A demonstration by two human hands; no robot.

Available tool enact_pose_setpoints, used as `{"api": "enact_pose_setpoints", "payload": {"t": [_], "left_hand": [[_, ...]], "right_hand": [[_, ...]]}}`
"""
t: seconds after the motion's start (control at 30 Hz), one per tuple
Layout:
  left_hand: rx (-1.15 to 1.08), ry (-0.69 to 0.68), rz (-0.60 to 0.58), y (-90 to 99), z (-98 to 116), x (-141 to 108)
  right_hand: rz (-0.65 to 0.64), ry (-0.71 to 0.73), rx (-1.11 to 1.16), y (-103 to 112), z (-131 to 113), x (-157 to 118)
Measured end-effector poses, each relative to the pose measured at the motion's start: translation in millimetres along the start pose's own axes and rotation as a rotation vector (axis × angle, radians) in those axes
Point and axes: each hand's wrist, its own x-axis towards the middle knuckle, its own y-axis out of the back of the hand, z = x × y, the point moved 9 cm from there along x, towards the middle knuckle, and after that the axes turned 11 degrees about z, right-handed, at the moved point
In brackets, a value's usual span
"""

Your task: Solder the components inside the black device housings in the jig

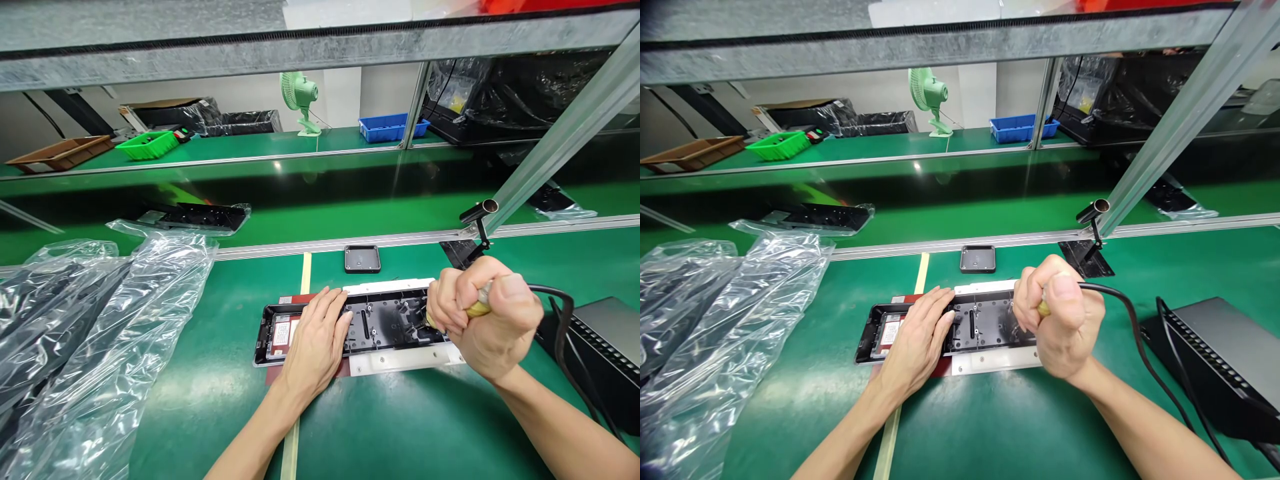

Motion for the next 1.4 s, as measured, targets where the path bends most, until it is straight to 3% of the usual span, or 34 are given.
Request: {"api": "enact_pose_setpoints", "payload": {"t": [1.4], "left_hand": [[-0.012,0.021,0.001,1.0,-0.3,0.3]], "right_hand": [[-0.023,0.019,-0.007,-0.1,-2.7,-3.1]]}}
